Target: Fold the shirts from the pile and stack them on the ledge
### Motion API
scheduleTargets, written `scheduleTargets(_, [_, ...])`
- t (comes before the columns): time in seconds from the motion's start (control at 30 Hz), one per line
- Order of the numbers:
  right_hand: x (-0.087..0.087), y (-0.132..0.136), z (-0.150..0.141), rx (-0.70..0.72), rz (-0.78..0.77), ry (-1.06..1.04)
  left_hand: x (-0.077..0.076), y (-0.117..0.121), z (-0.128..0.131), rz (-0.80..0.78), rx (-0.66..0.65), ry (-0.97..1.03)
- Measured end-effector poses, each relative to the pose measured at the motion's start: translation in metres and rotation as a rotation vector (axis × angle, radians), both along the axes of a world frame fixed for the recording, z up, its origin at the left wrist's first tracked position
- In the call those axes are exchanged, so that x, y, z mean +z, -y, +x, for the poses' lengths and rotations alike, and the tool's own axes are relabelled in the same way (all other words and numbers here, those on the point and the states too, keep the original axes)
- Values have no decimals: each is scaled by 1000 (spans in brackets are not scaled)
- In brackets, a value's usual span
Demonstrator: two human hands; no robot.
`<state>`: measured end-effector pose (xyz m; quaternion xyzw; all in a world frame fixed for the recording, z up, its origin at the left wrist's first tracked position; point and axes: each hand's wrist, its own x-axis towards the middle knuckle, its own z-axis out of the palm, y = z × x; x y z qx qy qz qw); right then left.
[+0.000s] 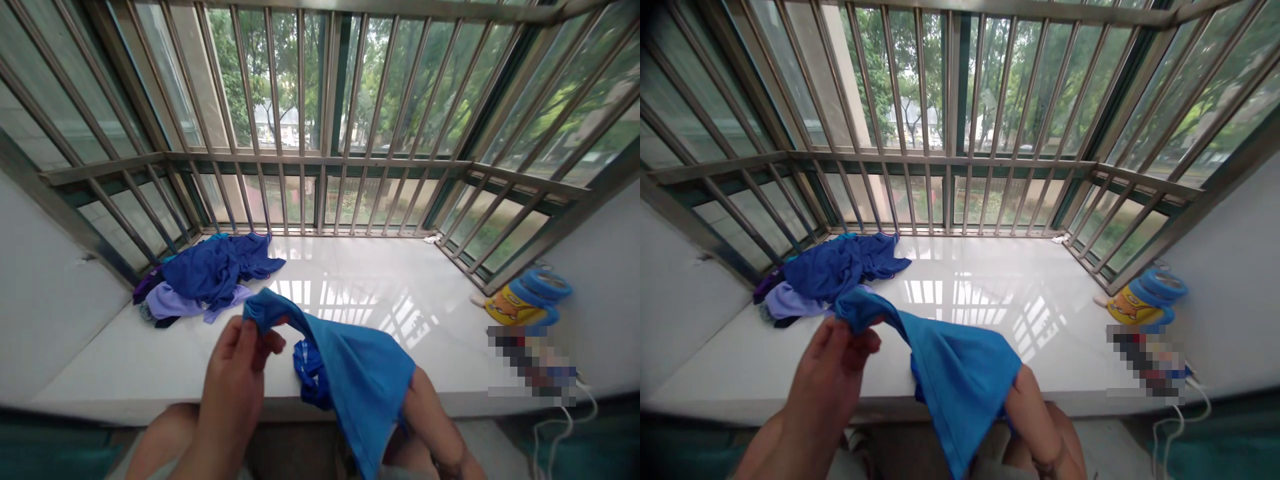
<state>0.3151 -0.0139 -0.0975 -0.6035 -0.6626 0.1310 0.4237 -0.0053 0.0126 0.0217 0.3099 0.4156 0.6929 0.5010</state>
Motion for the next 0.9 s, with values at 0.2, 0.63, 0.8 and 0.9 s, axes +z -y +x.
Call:
scheduleTargets(0.2, [38, 2, 0, -17, -112, -117, 14, -27, -18, 3, 43, 45])
scheduleTargets(0.63, [-51, -20, -86, 262, -347, -176, 3, -11, -15, -120, -208, -193])
scheduleTargets(0.8, [-21, -25, -59, 117, -339, -368, 4, -18, -38, -108, -44, -199])
scheduleTargets(0.9, [5, -26, -35, 59, -313, -407, 3, -25, -46, -105, 5, -205])
